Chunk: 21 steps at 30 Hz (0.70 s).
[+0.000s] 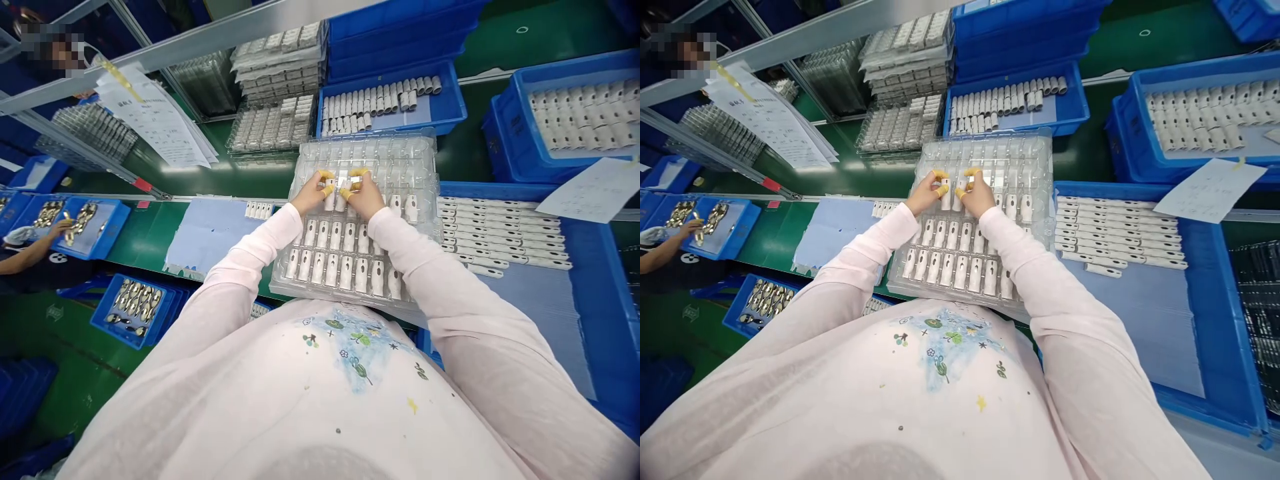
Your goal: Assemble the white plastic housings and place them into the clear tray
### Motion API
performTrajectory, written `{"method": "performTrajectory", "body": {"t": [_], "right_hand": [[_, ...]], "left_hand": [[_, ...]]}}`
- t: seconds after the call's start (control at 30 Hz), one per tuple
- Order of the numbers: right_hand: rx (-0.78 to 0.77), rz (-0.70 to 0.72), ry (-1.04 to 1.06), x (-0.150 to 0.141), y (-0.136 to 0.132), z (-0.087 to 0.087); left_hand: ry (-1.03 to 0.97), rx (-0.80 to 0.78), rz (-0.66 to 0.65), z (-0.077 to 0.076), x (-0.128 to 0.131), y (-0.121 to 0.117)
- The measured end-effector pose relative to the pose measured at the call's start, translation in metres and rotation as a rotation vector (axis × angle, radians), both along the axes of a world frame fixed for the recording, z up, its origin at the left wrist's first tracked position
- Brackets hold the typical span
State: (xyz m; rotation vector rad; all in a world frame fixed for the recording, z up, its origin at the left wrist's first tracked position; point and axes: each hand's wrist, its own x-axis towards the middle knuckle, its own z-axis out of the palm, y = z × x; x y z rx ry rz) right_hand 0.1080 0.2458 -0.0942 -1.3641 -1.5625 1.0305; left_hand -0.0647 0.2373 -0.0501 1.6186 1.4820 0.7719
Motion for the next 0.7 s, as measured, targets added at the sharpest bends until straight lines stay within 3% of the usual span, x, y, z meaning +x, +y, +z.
{"method": "performTrajectory", "body": {"t": [0.23, 0.5, 0.6, 0.7], "right_hand": [[0.1, 0.033, -0.327, 0.001, -0.01, -0.002], [0.182, 0.061, -0.406, 0.006, -0.016, 0.003], [0.213, 0.027, -0.379, 0.035, -0.016, 0.018], [0.186, -0.131, -0.344, 0.099, -0.018, 0.034]], "left_hand": [[0.243, 0.102, -0.061, -0.021, -0.007, -0.001], [0.413, 0.234, -0.027, -0.032, -0.006, -0.012], [0.399, 0.254, -0.015, -0.03, -0.015, -0.016], [0.342, 0.275, -0.033, -0.023, -0.027, -0.036]]}}
